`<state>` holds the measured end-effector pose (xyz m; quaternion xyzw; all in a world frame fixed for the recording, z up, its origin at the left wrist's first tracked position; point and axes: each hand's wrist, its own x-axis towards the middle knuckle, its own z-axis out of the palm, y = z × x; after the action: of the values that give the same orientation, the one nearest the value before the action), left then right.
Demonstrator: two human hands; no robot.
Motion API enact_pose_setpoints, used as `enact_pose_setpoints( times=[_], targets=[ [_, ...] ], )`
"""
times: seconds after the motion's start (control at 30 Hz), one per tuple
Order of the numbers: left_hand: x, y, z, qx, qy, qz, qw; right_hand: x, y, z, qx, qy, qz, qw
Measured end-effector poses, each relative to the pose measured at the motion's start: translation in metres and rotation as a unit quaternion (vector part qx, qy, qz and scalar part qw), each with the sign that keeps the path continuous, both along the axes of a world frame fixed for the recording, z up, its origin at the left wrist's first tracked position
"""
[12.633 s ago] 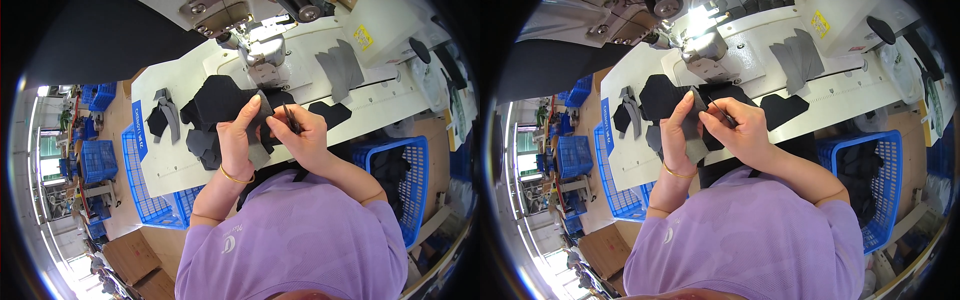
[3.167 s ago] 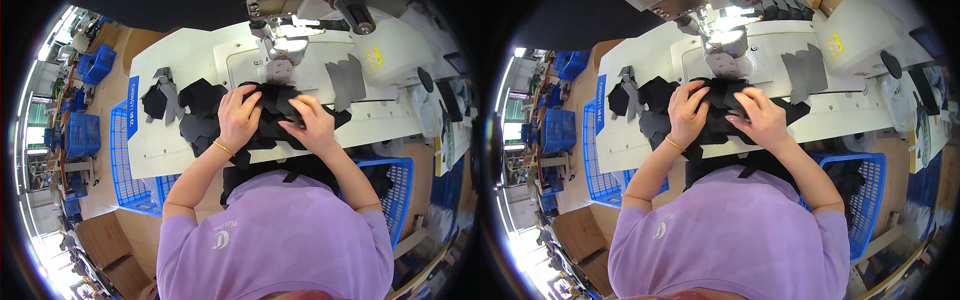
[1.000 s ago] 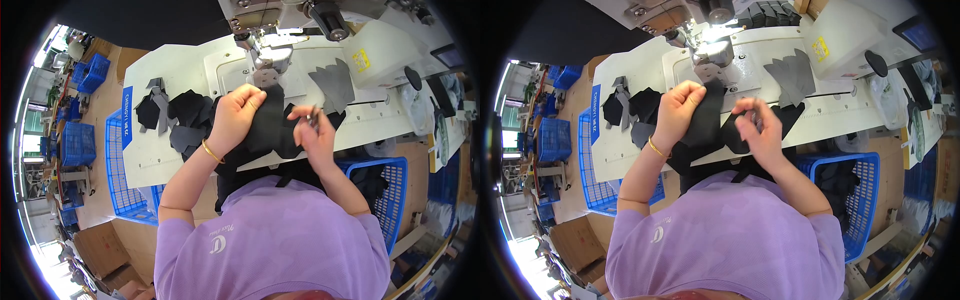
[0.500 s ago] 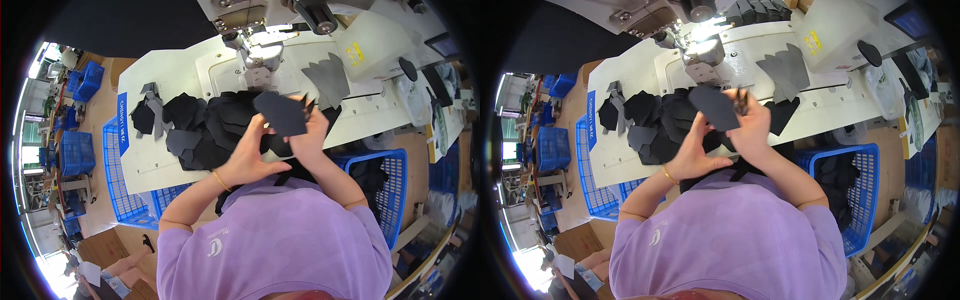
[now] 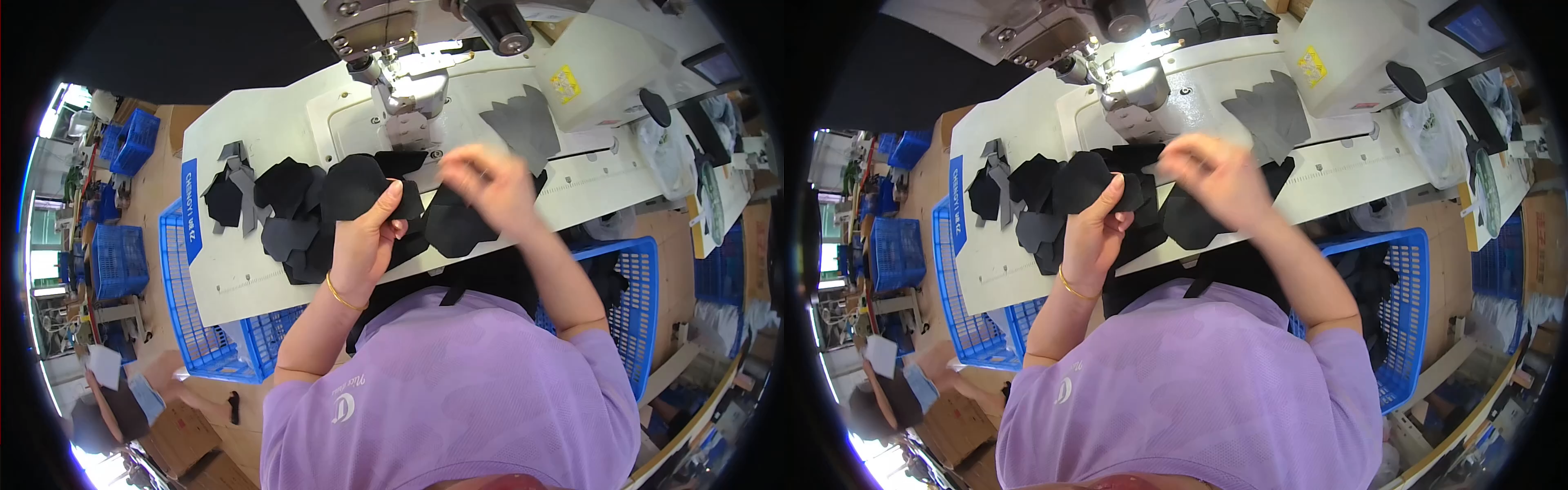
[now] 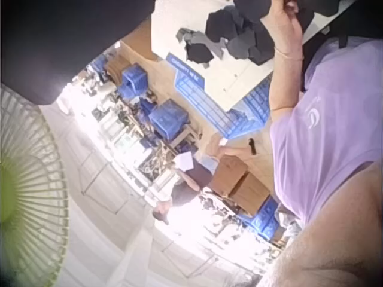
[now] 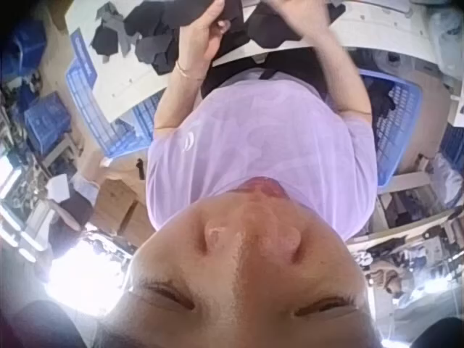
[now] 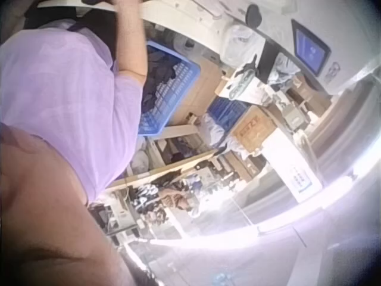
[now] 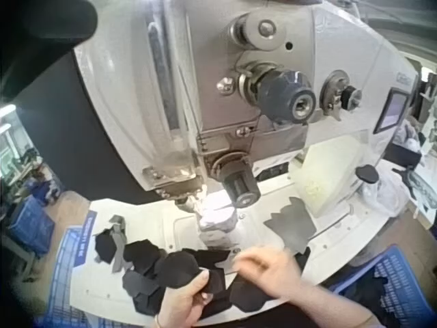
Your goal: Stitching and trimming black fabric shoe components using an industrial sewing machine.
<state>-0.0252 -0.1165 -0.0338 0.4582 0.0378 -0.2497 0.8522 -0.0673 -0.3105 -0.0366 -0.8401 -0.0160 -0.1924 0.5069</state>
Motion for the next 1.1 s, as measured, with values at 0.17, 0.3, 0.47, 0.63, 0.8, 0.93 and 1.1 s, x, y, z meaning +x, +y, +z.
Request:
enact_pose_setpoints(
  times=[0.17, 0.3, 0.47, 0.63, 0.8, 0.93, 1.1],
  targets=[
    [0.005, 0.006, -0.001, 0.0, -0.028, -0.012, 1.0, 0.049, -0.112, -0.029, -0.269, 0.022, -0.075, 0.96],
    [0.003, 0.002, 0.004, 0.022, -0.033, -0.003, 0.999, 0.064, -0.126, -0.029, -0.257, 0.099, -0.006, 0.961],
    [0.005, 0.001, 0.005, 0.039, -0.087, 0.011, 0.995, 0.064, -0.119, -0.011, -0.26, 0.035, -0.019, 0.965],
    [0.006, 0.006, 0.004, 0.163, -0.164, 0.11, 0.967, 0.0, -0.051, 0.094, 0.082, 0.138, 0.023, 0.987],
    [-0.001, -0.008, 0.015, 0.25, -0.297, 0.133, 0.912, -0.019, 0.039, 0.078, 0.326, 0.265, 0.156, 0.894],
    [-0.008, -0.01, 0.02, 0.11, -0.188, 0.066, 0.974, -0.01, 0.053, 0.037, 0.331, 0.173, 0.077, 0.925],
    [-0.009, 0.0, 0.025, 0.013, -0.057, 0.0, 0.998, -0.008, 0.049, 0.039, 0.274, 0.157, 0.064, 0.947]
  ],
)
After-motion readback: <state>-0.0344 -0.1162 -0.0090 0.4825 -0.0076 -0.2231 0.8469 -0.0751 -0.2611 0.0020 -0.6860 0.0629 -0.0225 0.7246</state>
